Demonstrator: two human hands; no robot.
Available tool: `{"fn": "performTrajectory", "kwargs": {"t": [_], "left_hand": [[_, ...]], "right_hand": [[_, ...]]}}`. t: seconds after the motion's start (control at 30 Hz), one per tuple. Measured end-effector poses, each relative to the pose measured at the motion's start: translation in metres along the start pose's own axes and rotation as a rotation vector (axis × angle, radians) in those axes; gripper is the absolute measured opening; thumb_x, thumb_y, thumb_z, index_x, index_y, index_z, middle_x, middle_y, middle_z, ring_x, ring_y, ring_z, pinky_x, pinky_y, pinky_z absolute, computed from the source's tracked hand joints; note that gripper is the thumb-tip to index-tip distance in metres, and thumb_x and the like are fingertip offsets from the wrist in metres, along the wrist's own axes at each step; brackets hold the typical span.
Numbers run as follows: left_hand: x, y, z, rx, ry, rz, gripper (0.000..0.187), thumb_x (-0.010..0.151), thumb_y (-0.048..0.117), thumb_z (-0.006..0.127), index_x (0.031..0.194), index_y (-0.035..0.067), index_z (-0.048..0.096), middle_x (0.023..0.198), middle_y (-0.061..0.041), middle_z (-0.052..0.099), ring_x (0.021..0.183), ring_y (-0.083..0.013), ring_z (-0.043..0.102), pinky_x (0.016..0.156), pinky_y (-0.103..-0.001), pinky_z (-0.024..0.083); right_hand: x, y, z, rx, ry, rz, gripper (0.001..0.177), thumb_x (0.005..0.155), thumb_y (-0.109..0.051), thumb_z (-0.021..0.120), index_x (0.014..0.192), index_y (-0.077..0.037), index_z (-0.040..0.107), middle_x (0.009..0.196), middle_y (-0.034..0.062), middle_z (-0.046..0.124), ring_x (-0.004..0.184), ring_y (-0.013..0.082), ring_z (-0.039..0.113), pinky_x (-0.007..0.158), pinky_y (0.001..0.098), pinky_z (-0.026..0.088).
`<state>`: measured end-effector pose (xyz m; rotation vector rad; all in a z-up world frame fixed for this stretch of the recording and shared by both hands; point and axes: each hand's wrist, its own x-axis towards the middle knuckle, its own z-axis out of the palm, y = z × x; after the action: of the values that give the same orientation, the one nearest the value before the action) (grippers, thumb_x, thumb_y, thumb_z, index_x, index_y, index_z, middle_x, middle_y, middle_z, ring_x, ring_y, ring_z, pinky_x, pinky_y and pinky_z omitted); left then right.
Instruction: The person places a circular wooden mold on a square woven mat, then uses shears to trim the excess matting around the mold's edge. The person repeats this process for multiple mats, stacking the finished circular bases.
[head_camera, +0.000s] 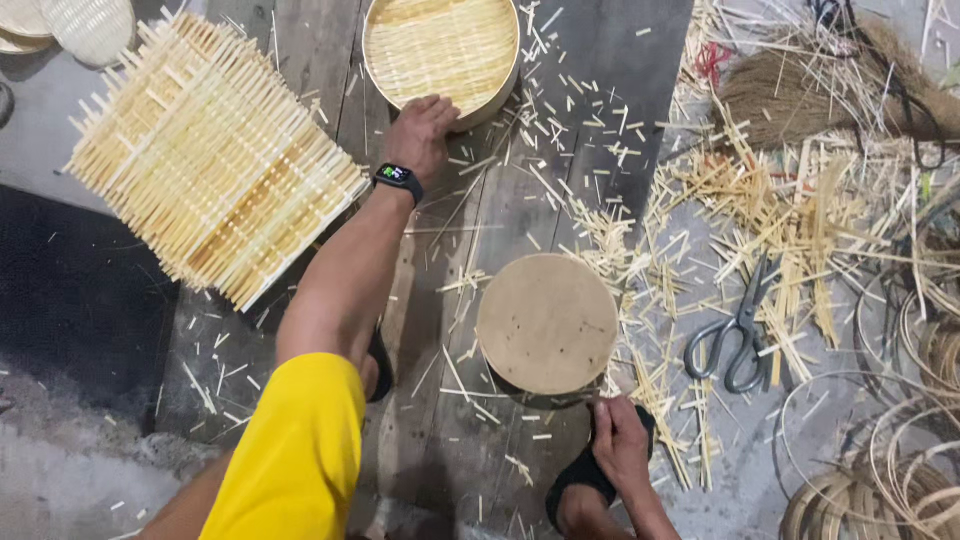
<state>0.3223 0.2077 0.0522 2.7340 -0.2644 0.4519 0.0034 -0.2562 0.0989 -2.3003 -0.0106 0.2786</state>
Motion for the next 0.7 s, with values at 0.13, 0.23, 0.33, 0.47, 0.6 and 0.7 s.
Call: {"fn": "performTrajectory", "kwargs": {"t": [0.13,0.23,0.33,0.47,0.6,0.7], "left_hand": [[0.012,-0.008,0.019,0.041,0.015,-0.002,0.045,0.078,-0.012,0.062,0.118,0.006,0.074,0.127,-0.012,0.072,0.125,-0.0307,0.063,0.108,-0.043,0.048],[0.010,-0.009,0.027,-0.002,0.009,-0.033,0.044,0.078,-0.013,0.062,0.116,0.006,0.074,0.126,-0.012,0.073,0.124,-0.0310,0.063,0.106,-0.043,0.048],[0.004,-0.013,0.028,-0.029,-0.035,-0.072,0.046,0.075,-0.013,0.063,0.115,0.006,0.074,0.126,-0.011,0.072,0.125,-0.0313,0.062,0.106,-0.043,0.049],[0.011,-0.010,0.023,-0.049,-0.141,-0.139,0.048,0.073,-0.011,0.066,0.118,0.005,0.072,0.133,-0.013,0.069,0.128,-0.0339,0.059,0.108,-0.044,0.046],[0.011,0.011,-0.005,0.060,-0.053,-0.137,0.054,0.084,-0.003,0.072,0.136,0.008,0.064,0.145,-0.016,0.061,0.140,-0.0334,0.051,0.121,-0.049,0.032],[-0.018,0.029,-0.053,0.094,-0.023,-0.230,0.078,0.079,0.014,0.078,0.149,0.004,0.046,0.156,-0.023,0.044,0.146,-0.0402,0.036,0.121,-0.052,0.024]], "right_hand": [[0.002,-0.004,-0.003,0.026,-0.055,0.001,0.015,0.097,-0.010,0.058,0.097,-0.002,0.070,0.082,0.0140,0.061,0.075,0.0289,0.062,0.070,0.0372,0.051],[0.004,-0.004,-0.005,0.012,-0.061,-0.051,0.013,0.096,-0.009,0.058,0.098,-0.002,0.069,0.084,0.0143,0.061,0.078,0.0296,0.062,0.072,0.0378,0.051],[0.004,-0.005,-0.005,0.021,-0.060,-0.047,0.012,0.096,-0.009,0.060,0.098,-0.003,0.069,0.083,0.0136,0.062,0.078,0.0295,0.062,0.072,0.0378,0.051],[0.005,-0.006,-0.004,0.004,-0.052,-0.073,0.011,0.095,-0.008,0.060,0.098,-0.003,0.069,0.083,0.0140,0.061,0.078,0.0303,0.061,0.072,0.0385,0.050],[0.002,-0.006,-0.004,-0.010,-0.030,-0.076,0.009,0.095,-0.008,0.061,0.097,-0.003,0.069,0.082,0.0145,0.060,0.077,0.0307,0.061,0.072,0.0391,0.050],[0.000,-0.006,-0.003,-0.005,-0.007,-0.093,0.009,0.095,-0.009,0.062,0.096,-0.003,0.068,0.082,0.0146,0.061,0.077,0.0312,0.061,0.072,0.0395,0.050]]}}
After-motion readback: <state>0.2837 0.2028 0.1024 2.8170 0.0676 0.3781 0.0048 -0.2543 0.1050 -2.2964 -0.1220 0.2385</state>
